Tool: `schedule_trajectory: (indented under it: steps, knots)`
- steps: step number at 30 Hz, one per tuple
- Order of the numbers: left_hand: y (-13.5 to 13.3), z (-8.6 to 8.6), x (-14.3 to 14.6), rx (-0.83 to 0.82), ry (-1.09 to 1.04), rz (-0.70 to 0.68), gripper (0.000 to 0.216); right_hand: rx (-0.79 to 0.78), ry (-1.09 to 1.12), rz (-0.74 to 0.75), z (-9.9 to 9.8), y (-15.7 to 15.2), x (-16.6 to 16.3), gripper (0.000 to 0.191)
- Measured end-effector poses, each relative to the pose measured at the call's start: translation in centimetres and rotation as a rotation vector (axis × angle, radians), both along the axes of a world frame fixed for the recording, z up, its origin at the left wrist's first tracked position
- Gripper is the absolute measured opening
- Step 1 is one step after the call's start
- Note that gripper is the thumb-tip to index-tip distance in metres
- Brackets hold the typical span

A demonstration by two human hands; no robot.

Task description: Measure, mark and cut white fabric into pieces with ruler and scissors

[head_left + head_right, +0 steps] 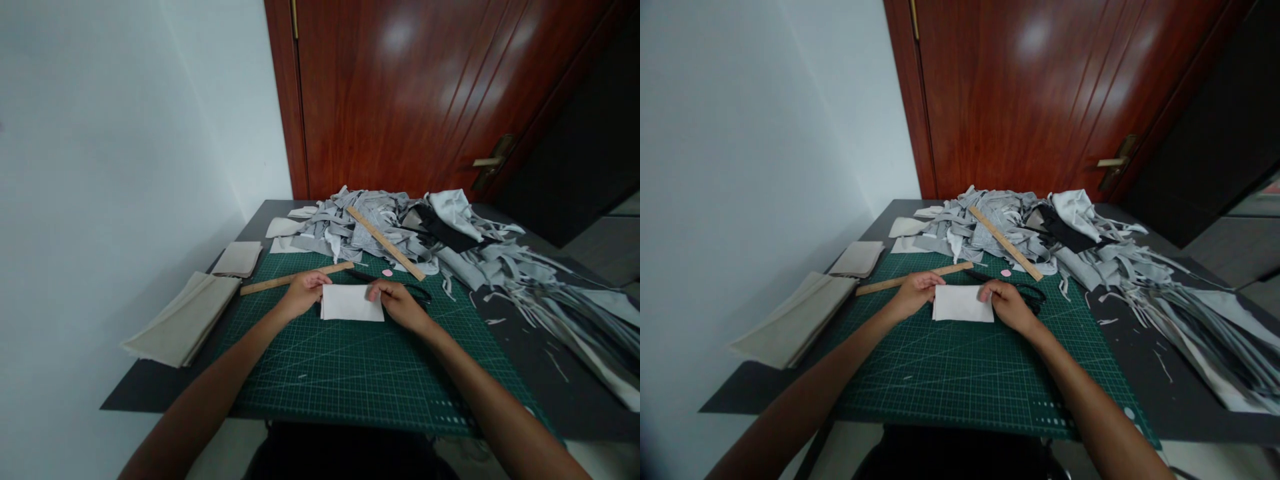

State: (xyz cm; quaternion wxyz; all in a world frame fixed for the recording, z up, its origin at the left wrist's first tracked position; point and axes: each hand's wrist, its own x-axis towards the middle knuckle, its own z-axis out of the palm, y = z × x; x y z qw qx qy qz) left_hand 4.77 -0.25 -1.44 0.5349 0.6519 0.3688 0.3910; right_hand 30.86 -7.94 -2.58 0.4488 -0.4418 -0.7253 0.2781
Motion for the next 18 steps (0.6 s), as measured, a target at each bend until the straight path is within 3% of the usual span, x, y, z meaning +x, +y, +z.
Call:
schedule_trajectory:
  steps: [8, 12, 18]
  knots:
    - [0.5, -0.9, -0.3, -0.068, 0.089, 0.018, 0.012, -0.089, -0.044, 0.034, -1.0, 0.5, 0.1, 0.031]
    - [0.4, -0.4, -0.9, -0.081, 0.101, 0.024, 0.012, -0.052, -0.069, 0.059, -0.7, 0.0, -0.3, 0.035]
    - [0.2, -0.3, -0.8, -0.086, 0.075, 0.005, 0.029, 0.011, -0.097, 0.041, -0.7, -0.5, -0.9, 0.038]
